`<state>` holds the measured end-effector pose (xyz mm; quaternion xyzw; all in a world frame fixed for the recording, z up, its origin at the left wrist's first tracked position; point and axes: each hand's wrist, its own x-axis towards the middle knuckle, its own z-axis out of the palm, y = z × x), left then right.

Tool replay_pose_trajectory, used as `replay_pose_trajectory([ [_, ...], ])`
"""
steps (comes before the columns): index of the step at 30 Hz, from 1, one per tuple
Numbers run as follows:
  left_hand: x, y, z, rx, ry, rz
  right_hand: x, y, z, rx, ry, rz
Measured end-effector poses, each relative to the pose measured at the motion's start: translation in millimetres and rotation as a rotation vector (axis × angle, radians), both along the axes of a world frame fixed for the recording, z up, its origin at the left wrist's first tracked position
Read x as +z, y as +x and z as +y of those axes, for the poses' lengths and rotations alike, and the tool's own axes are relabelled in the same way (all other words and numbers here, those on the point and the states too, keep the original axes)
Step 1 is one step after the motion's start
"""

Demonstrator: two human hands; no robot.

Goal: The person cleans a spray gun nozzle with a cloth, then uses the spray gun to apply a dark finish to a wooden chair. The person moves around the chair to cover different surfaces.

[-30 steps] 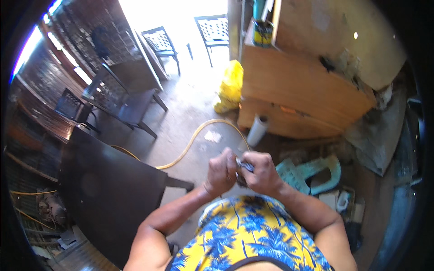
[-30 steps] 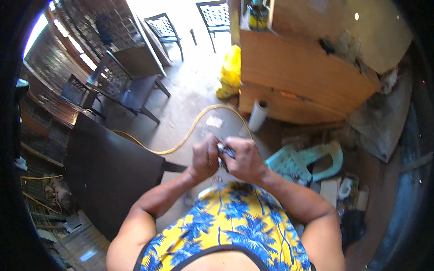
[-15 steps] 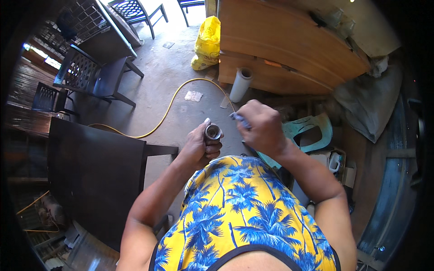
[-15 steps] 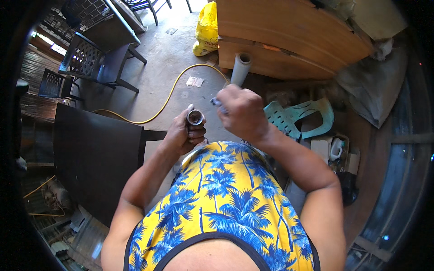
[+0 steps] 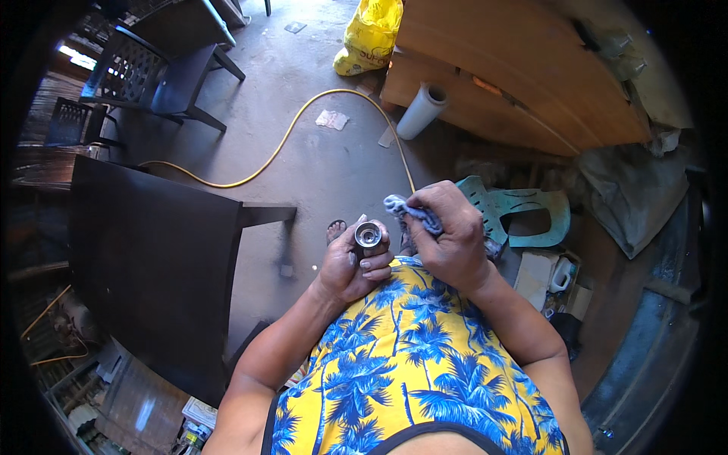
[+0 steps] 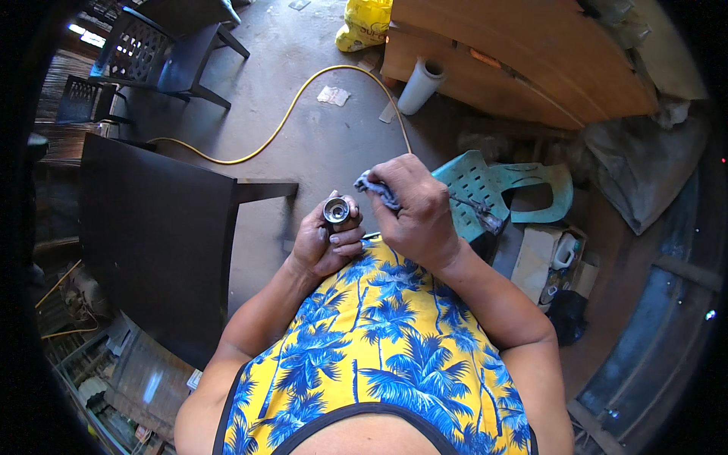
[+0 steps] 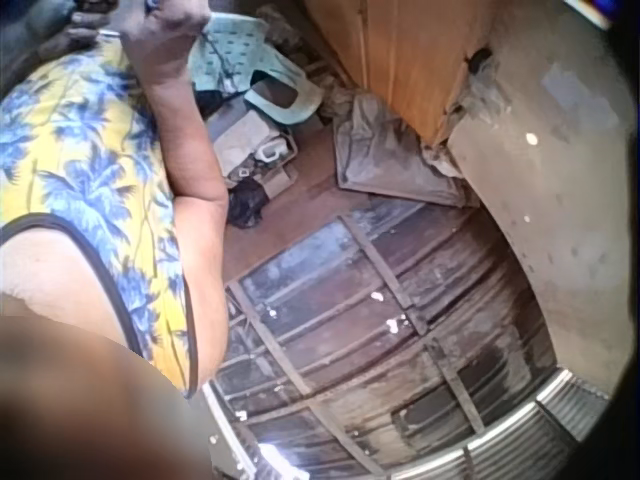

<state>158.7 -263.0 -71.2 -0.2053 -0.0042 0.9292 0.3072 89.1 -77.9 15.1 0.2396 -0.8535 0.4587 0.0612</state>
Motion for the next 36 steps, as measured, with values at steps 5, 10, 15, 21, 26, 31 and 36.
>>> replay_pose_trajectory([
  [5, -2, 3, 6, -0.020, -0.047, -0.135, -18, 5, -17, 0.163, 0.113, 0.154],
  [10, 3, 0, 5, -0.057, -0.280, -0.110, -20, 12, -14, 0.473, 0.331, 0.076],
  [15, 10, -3, 2, -0.213, -0.480, -0.223, -16, -11, 7, 0.670, 0.621, 0.255],
  [21, -3, -14, 10, 0.029, -0.806, 0.045, -17, -2, -4, 0.523, 0.693, 0.180],
  [26, -23, -18, 19, 0.256, -1.621, 0.524, -15, 7, -19, 0.295, 0.398, -0.250],
  [31, -24, -21, 16, 0.279, -1.388, 0.519, -10, -8, -13, 0.300, -0.049, -0.928],
  [36, -15, -18, 22, 0.158, -0.526, -0.037, -4, -15, 6, 0.055, -0.267, -0.908],
])
